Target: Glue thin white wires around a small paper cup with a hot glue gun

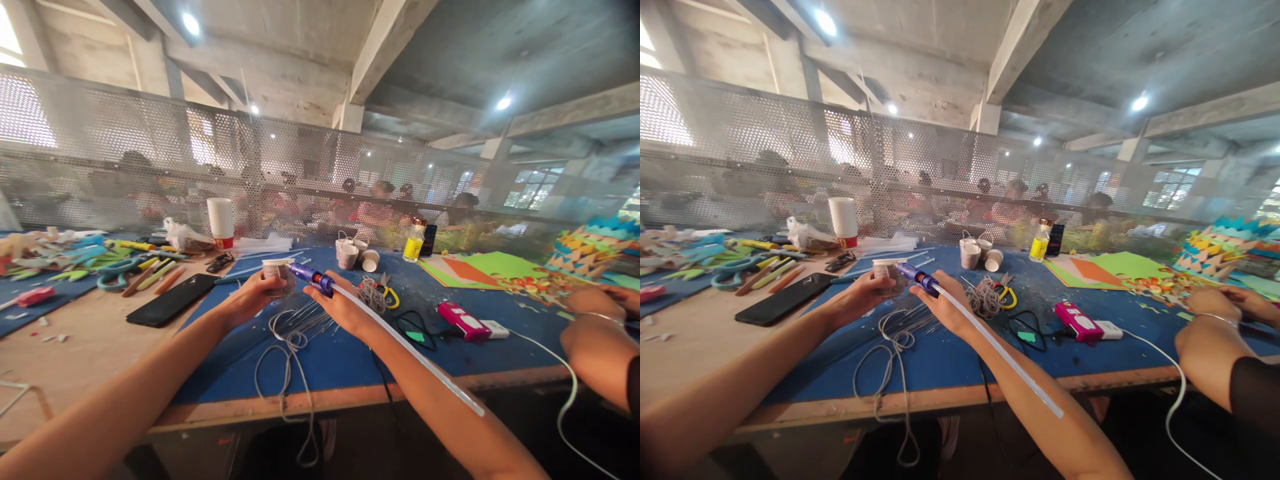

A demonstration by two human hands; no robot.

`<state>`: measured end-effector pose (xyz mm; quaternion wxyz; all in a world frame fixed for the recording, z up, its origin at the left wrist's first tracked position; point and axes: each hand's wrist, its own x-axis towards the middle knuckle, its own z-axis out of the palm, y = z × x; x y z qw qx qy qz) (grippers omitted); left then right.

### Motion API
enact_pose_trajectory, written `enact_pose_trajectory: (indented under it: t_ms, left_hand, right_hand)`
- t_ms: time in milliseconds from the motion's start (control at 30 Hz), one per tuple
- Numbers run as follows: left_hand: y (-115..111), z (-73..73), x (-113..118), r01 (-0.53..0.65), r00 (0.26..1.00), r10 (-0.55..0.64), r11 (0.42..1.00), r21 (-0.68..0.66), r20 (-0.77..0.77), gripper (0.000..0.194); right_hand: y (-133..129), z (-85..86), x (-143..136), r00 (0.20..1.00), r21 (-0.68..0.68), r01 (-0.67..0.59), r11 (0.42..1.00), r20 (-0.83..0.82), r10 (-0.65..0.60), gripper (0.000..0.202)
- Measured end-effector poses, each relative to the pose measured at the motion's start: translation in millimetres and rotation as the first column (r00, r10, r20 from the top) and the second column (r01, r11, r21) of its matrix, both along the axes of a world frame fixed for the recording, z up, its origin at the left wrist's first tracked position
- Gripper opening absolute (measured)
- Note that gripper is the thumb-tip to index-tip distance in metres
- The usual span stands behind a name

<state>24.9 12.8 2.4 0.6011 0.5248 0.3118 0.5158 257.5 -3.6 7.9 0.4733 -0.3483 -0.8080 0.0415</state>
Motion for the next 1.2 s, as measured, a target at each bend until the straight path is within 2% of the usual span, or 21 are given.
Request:
enact_pose_trajectory:
  t_ms: [267,667,1000,1200]
  left_hand:
    - [5.6,-4.8,-2.7,0.007,0.999,-0.005,1.0,-0.023,0.054,0.041]
    - [5.3,-4.3,-4.1,0.021,0.997,-0.018,0.999,-0.038,0.081,0.035]
    - [5.1,-3.4,-5.8,-0.015,0.995,0.023,0.997,-0.079,0.092,0.034]
    - [4.0,-2.9,-3.2,0.011,0.998,-0.008,0.999,-0.041,0.065,0.032]
  right_hand:
    - [-0.6,1.5,0.0,1.0,-0.015,0.012,1.0,-0.002,-0.012,0.032]
    - [0.8,0.5,1.1,1.0,-0.03,0.012,0.999,-0.016,-0.013,0.036]
    - [4.6,-1.3,1.9,0.998,-0.059,0.012,0.998,-0.061,-0.016,0.038]
    - [3.5,-1.3,0.6,0.999,-0.032,0.011,0.999,-0.036,-0.012,0.037]
